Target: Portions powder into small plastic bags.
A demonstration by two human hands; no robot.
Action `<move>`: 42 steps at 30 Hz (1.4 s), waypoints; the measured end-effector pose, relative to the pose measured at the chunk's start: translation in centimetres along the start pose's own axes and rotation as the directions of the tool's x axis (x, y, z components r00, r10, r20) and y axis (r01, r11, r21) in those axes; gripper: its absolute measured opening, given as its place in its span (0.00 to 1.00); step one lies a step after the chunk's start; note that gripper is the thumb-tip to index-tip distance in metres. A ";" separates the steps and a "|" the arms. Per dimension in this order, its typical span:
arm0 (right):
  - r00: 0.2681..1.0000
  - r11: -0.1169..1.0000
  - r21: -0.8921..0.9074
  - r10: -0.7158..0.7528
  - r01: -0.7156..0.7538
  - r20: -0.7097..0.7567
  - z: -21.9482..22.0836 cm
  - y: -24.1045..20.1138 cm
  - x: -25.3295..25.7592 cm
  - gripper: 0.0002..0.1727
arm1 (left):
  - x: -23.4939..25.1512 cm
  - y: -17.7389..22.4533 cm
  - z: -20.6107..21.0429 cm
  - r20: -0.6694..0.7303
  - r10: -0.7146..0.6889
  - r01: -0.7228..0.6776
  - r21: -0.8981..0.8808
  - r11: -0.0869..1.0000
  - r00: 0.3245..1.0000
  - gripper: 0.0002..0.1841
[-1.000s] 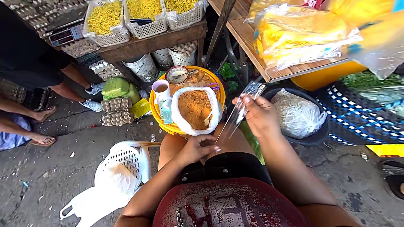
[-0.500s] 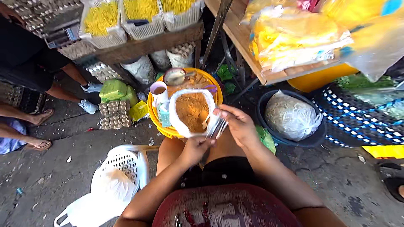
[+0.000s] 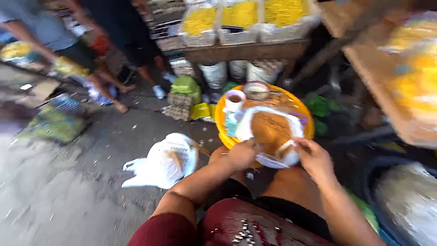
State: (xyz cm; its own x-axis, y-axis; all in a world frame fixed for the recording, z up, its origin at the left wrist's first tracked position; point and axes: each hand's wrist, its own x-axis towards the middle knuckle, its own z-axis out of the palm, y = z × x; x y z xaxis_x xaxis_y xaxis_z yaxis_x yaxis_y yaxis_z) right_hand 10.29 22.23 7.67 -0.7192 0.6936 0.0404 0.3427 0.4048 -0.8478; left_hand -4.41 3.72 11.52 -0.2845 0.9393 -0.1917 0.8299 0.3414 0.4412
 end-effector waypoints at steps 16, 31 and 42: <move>0.992 0.989 -0.091 -0.110 0.115 0.057 1.7 0.8 -1.5 0.18 | -1.0 -1.9 1.1 -0.222 0.138 -0.180 -0.182 0.967 0.965 0.15; 0.987 0.996 0.088 0.000 -0.014 0.158 2.1 -1.1 1.3 0.15 | -1.6 -5.5 3.5 -0.301 -0.148 -0.067 -0.600 0.797 0.942 0.12; 0.976 0.922 0.327 0.171 -0.208 0.137 3.6 -2.1 -0.5 0.13 | -0.9 -5.5 4.2 -0.367 -0.139 -0.007 -0.370 0.929 0.920 0.15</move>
State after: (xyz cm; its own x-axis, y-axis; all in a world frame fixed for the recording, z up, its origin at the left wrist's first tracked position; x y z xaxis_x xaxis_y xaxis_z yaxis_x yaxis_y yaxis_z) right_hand 7.75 18.94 7.50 -0.7259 0.6642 -0.1785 0.2677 0.0337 -0.9629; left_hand -6.69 0.87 5.56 -0.5533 0.8287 0.0836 0.5952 0.3232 0.7357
